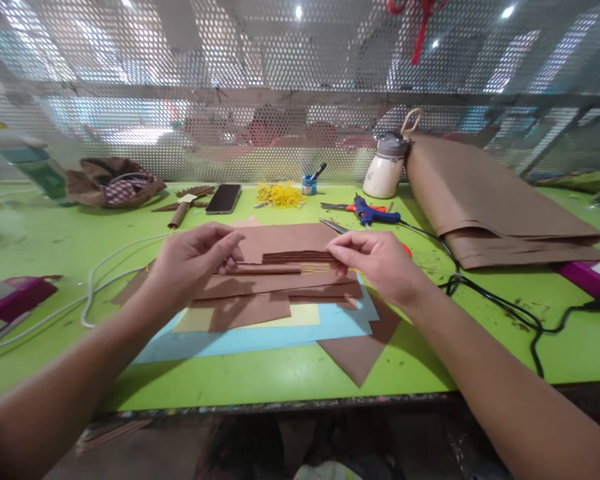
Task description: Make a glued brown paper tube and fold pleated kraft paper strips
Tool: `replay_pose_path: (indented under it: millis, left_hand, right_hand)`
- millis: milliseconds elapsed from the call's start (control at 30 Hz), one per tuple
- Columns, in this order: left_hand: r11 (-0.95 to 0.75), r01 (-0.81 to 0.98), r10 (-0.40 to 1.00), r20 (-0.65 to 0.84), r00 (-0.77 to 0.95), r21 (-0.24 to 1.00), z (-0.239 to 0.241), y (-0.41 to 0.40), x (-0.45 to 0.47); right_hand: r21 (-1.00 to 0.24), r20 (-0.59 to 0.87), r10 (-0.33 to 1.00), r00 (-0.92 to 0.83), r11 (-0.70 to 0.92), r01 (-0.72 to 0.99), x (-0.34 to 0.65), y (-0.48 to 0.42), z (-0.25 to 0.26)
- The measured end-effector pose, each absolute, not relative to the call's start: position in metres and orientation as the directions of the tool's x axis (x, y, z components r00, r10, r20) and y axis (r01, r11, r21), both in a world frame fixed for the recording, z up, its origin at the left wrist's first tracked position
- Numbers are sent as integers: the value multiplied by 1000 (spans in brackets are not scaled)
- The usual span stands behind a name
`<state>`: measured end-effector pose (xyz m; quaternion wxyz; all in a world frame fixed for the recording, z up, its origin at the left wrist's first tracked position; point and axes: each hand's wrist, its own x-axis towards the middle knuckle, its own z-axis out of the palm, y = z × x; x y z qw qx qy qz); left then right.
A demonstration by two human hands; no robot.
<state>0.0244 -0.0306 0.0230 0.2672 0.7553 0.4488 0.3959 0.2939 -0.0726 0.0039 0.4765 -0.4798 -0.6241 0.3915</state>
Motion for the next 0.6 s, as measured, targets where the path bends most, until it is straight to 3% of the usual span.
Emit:
replay_pose_path:
  millis: [67, 133, 267, 400, 500, 600]
  left_hand:
    - [-507, 543, 860, 349, 372, 670, 26, -27, 20]
    - [-590, 592, 792, 249, 558, 550, 26, -29, 20]
    - [-771, 492, 549, 28, 835, 405, 24, -45, 26]
    - [-863, 471, 485, 38, 874, 183, 22, -58, 30]
    - [-878, 479, 479, 37, 877, 13, 20, -63, 30]
    - [-890, 451, 451, 17, 893, -63, 17, -65, 29]
  right_hand:
    - [-951, 229, 971, -73, 239, 195, 302, -68, 5]
    - [-949, 241, 970, -27, 241, 202, 307, -65, 5]
    - [-939, 265, 956, 130, 225, 260, 309, -59, 2]
    - [-940, 263, 946, 190, 206, 271, 305, -59, 1]
    - [-945, 225, 968, 110, 189, 269, 297, -63, -1]
    - [-941, 192, 981, 24, 177, 290, 288, -67, -6]
